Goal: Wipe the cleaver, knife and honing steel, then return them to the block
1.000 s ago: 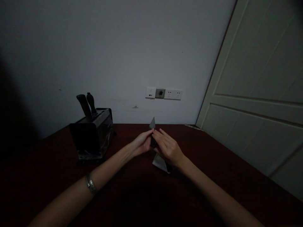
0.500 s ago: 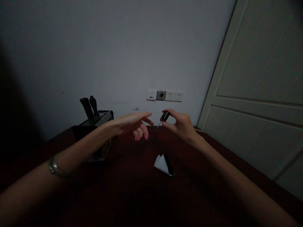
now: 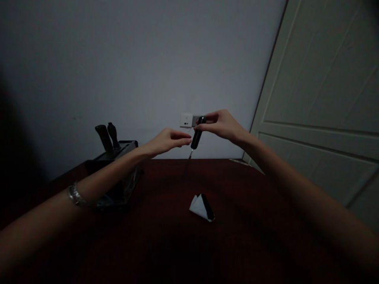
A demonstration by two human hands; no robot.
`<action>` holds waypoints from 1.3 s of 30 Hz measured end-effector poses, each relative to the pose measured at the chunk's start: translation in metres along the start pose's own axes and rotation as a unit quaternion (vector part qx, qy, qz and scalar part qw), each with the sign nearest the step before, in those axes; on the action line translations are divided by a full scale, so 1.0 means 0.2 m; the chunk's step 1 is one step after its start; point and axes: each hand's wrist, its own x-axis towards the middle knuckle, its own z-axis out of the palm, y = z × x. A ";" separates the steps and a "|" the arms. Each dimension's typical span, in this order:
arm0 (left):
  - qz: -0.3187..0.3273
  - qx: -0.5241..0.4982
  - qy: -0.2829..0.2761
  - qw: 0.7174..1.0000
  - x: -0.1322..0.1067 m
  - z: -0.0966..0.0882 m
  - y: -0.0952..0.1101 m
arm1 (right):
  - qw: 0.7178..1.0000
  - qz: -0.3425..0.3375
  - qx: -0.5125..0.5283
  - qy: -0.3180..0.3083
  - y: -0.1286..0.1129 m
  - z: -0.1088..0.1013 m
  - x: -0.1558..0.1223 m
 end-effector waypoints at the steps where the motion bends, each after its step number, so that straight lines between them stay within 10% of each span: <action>1: -0.007 -0.019 -0.005 1.000 0.00 0.02 0.00 | 1.000 -0.001 0.004 -0.004 -0.01 0.00 0.01; 31: 0.043 0.032 -0.002 0.999 -0.10 0.02 -0.05 | 0.977 0.074 0.200 0.023 -0.03 0.21 0.00; 39: -0.120 -0.158 0.052 0.979 -0.20 -0.23 -0.48 | 0.969 0.062 0.223 0.080 -0.17 0.27 0.20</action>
